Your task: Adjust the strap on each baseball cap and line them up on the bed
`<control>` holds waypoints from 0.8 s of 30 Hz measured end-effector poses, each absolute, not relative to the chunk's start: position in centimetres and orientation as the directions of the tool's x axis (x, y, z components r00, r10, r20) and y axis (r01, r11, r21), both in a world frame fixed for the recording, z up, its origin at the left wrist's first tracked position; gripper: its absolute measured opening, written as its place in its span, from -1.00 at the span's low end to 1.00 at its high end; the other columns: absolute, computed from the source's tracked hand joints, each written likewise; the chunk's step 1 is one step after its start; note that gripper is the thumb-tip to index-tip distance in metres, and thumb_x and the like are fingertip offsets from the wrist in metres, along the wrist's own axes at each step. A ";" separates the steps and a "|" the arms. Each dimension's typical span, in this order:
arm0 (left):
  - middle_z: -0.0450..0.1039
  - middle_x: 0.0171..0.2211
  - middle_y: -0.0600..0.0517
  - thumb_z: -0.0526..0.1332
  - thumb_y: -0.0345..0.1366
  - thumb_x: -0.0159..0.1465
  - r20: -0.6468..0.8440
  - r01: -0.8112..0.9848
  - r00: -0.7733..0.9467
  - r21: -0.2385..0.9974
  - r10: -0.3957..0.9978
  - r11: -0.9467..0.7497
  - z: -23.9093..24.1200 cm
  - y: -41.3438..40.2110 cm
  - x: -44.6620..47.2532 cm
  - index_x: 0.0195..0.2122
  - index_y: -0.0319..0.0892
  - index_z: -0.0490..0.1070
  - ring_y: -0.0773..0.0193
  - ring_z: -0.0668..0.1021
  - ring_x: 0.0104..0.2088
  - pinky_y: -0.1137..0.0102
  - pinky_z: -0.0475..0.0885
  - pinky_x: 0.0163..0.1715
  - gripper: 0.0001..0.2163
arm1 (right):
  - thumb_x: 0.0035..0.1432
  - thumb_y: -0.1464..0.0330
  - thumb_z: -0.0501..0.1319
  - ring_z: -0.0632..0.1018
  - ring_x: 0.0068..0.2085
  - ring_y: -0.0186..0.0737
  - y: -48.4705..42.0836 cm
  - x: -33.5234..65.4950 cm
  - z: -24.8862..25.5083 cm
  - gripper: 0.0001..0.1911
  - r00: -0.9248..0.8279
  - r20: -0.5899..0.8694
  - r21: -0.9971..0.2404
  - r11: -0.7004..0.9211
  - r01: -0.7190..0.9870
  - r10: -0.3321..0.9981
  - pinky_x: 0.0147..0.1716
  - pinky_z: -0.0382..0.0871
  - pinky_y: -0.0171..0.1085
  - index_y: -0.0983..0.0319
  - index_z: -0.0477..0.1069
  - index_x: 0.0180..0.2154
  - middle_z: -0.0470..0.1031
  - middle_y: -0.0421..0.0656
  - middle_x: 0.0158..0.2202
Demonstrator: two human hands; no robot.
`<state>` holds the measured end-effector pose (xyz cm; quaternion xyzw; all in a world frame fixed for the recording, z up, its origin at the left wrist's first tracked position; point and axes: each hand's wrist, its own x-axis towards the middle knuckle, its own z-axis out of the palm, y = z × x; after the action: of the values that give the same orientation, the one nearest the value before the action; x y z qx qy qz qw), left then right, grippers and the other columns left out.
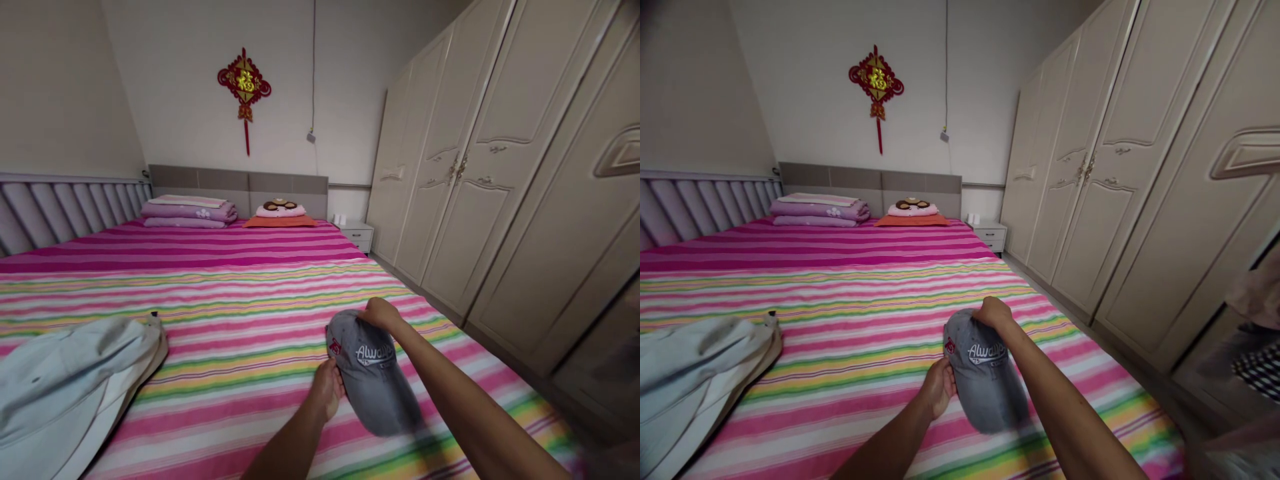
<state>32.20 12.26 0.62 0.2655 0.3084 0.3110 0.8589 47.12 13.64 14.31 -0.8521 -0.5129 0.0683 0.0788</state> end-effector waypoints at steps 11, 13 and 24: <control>0.43 -0.53 0.00 0.16 -0.38 0.11 -0.463 -0.251 0.457 0.753 0.760 0.609 2.1 10.2 25.5 -0.28 -0.24 0.24 0.29 0.52 -0.49 0.36 0.34 -0.27 -0.85 | 0.03 0.29 -0.05 0.37 -0.52 -0.29 2.8 40.6 9.3 -0.76 0.355 0.255 -0.604 -0.139 0.785 0.899 -0.56 0.14 -0.37 0.19 0.10 -0.63 0.31 -0.23 -0.63; 0.44 -0.47 0.00 0.19 -0.43 0.07 -0.460 -0.251 0.444 0.760 0.769 0.599 2.4 9.4 22.1 -0.24 -0.24 0.24 0.30 0.52 -0.46 0.37 0.35 -0.28 -0.78 | 0.00 0.31 -0.06 0.35 -0.56 -0.32 0.6 37.1 5.8 -0.76 0.286 0.230 -0.666 -0.064 0.743 0.930 -0.57 0.17 -0.39 0.18 0.05 -0.65 0.28 -0.24 -0.66; 0.50 -0.39 -0.16 0.16 -0.42 0.13 -0.477 -0.502 0.040 0.750 0.878 0.430 2.8 6.3 1.8 -0.24 -0.27 0.27 0.17 0.58 -0.40 0.34 0.45 -0.36 -0.84 | 0.03 0.09 -0.02 0.18 -0.55 -0.33 -5.2 29.2 -3.6 -0.64 0.084 0.039 -0.855 -0.010 0.518 0.996 -0.56 0.10 -0.38 0.18 0.02 -0.63 0.05 -0.30 -0.65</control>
<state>1.76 6.33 2.80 0.1947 0.4829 0.4970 0.6942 29.18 -5.21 -3.56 -0.6347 -0.5964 0.3200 0.3729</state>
